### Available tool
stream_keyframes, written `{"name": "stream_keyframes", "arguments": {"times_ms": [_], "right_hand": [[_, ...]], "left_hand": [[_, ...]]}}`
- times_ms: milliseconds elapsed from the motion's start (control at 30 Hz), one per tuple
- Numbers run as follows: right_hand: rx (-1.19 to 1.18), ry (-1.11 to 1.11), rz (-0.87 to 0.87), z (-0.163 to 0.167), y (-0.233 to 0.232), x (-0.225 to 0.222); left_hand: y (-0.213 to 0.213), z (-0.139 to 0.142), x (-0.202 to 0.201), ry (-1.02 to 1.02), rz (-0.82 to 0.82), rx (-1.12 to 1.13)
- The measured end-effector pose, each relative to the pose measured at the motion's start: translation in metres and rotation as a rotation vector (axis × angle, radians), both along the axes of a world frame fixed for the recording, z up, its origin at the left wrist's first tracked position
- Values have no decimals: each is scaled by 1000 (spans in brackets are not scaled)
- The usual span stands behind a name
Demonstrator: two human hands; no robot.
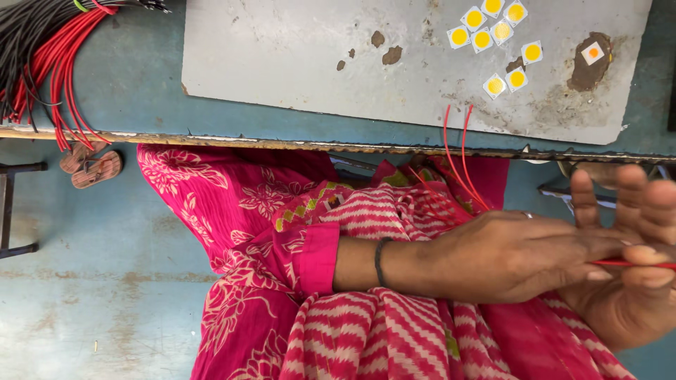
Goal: The person separates red wires from a bundle and trims the wire ends with pliers, then dips the wire ends into a small container of paste. The person then solders the red wires onto yellow LED chips laid out on the workbench, working on one LED chip at a time.
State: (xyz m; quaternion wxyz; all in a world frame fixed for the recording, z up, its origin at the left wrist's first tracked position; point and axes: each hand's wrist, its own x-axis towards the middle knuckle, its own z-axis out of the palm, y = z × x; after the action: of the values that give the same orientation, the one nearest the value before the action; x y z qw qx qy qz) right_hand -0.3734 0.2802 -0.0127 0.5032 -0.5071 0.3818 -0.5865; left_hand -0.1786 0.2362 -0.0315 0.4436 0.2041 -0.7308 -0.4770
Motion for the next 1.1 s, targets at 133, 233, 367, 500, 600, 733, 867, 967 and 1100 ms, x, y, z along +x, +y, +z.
{"name": "stream_keyframes", "arguments": {"times_ms": [133,233,367,500,600,733,867,967,1100], "right_hand": [[-92,-28,33,-3,0,9],[-127,46,15,-2,-2,12],[-164,39,47,-5,-14,9],[-219,-118,71,-31,-26,7],[-219,-186,106,-42,-25,-6],[-188,-188,152,-40,-21,-20],[-70,-71,20,-28,-21,5],[-9,70,-114,-34,-28,51],[86,129,-12,-33,-60,82]], "left_hand": [[1,5,7,-22,47,-40],[-3,16,14,82,63,-20],[-7,19,18,106,92,40],[-9,10,14,161,184,-34],[-9,5,11,131,206,-156],[-10,3,16,65,183,-210],[-12,2,38,60,138,-44],[-14,-2,58,72,107,283],[-20,-5,76,110,162,469]]}}
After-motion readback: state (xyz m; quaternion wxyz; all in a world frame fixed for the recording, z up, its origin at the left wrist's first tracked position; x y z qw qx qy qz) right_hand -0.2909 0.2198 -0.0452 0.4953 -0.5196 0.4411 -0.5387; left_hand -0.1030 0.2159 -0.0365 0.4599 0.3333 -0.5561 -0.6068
